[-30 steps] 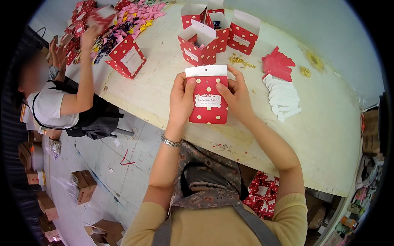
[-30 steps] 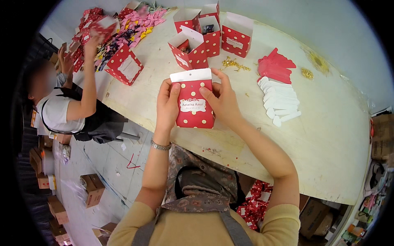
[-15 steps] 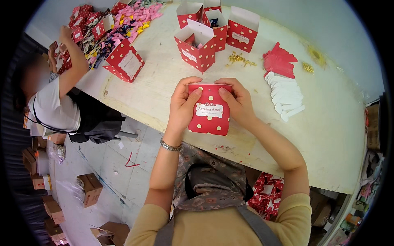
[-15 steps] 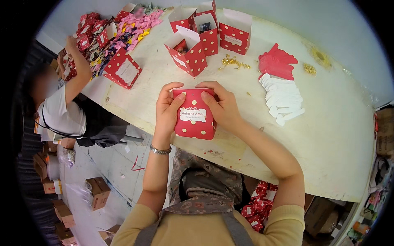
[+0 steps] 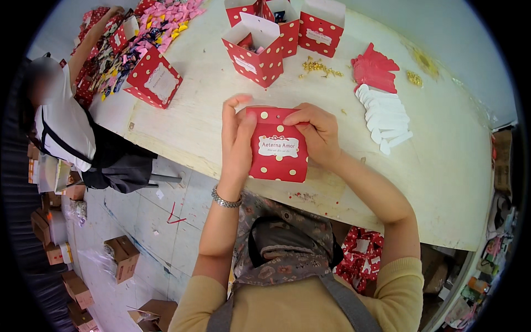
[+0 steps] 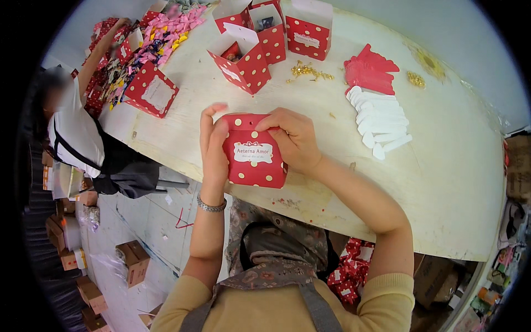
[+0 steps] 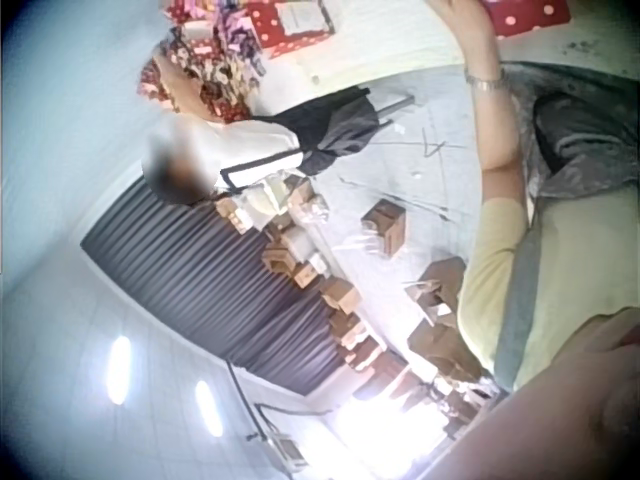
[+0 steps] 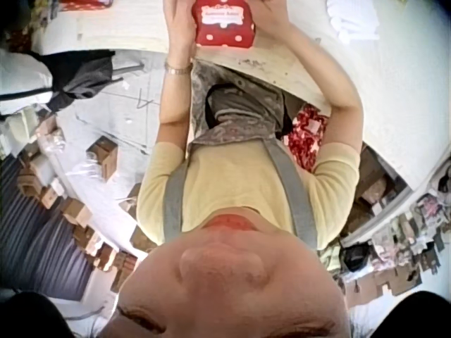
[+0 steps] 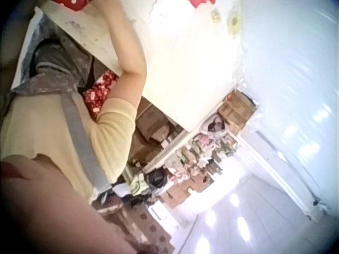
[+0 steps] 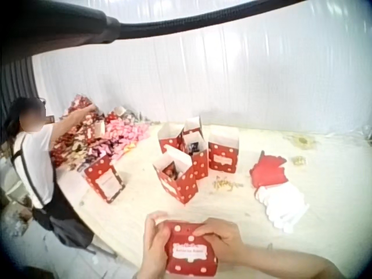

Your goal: The person assembles small red polka-dotted gift boxes by folding the cardboard flaps and securing them with gold pins. They repeatedly pick up a box, fold the sides, insert a pin through the pre-punched holes, and place the finished box on the table. The task involves handling multiple identical boxes in a repetitive sequence.

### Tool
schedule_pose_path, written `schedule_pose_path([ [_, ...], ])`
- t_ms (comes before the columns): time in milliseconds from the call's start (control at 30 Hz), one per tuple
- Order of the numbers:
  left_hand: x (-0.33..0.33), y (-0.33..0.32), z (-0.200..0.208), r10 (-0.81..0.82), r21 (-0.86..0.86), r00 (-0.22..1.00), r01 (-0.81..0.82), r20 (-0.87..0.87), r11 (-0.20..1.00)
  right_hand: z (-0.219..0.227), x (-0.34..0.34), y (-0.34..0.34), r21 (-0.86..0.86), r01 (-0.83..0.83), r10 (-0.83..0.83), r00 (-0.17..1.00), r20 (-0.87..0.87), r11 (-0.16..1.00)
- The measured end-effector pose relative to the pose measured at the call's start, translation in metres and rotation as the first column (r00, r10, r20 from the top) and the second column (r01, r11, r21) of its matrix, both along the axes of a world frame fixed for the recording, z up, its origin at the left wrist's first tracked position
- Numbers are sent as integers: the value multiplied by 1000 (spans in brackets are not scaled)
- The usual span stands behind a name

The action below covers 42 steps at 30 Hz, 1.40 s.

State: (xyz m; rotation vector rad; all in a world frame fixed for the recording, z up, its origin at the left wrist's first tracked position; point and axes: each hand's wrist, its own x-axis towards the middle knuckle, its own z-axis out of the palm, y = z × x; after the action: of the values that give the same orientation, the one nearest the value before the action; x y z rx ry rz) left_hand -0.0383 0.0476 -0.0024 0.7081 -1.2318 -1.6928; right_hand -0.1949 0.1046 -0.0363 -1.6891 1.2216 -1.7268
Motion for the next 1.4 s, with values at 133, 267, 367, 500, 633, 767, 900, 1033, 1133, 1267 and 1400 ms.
schedule_pose_path([
  [133, 4, -8, -9, -62, 40, 978, 56, 197, 998, 3, -4, 1, -42, -36, 32, 997, -75, 998],
  [267, 12, -1, -17, 42, -173, 981, -9, 189, 985, 11, 14, 4, -141, 59, -54, 998, 34, 988],
  [367, 15, 0, -19, 129, -264, 975, -78, 179, 961, 22, 18, 19, 172, 113, -114, 993, -3, 979],
  [500, 16, -18, -30, 177, -527, 943, -3, 281, 850, 37, 8, 31, 415, 144, -95, 986, -136, 898],
  [633, -8, 5, -4, 545, -767, 819, -231, 178, 598, 14, 18, 18, -344, 338, -470, 754, -458, 876],
  [767, -3, 36, -10, 409, -537, 884, -236, 227, 810, 15, 42, 13, -425, 235, -447, 733, -513, 874],
  [900, -3, 10, -5, 336, -346, 926, -261, 175, 901, 24, 34, 22, -191, 62, -145, 877, -457, 980],
  [1033, 10, 0, -8, 418, -550, 874, -228, 248, 804, 47, -31, 67, 164, 410, -339, 878, -338, 897],
  [1133, 20, 3, 6, 305, -664, 873, 28, 380, 747, 29, -95, 119, -17, 801, -514, 368, -775, 598],
  [1267, 10, 2, 2, 209, -686, 907, 110, 365, 719, 5, -78, 153, 11, 913, -391, 185, -902, 408],
  [1400, 23, 4, 5, 156, -613, 892, 156, 424, 774, 10, -54, 179, 104, 971, -260, 159, -953, 213],
])
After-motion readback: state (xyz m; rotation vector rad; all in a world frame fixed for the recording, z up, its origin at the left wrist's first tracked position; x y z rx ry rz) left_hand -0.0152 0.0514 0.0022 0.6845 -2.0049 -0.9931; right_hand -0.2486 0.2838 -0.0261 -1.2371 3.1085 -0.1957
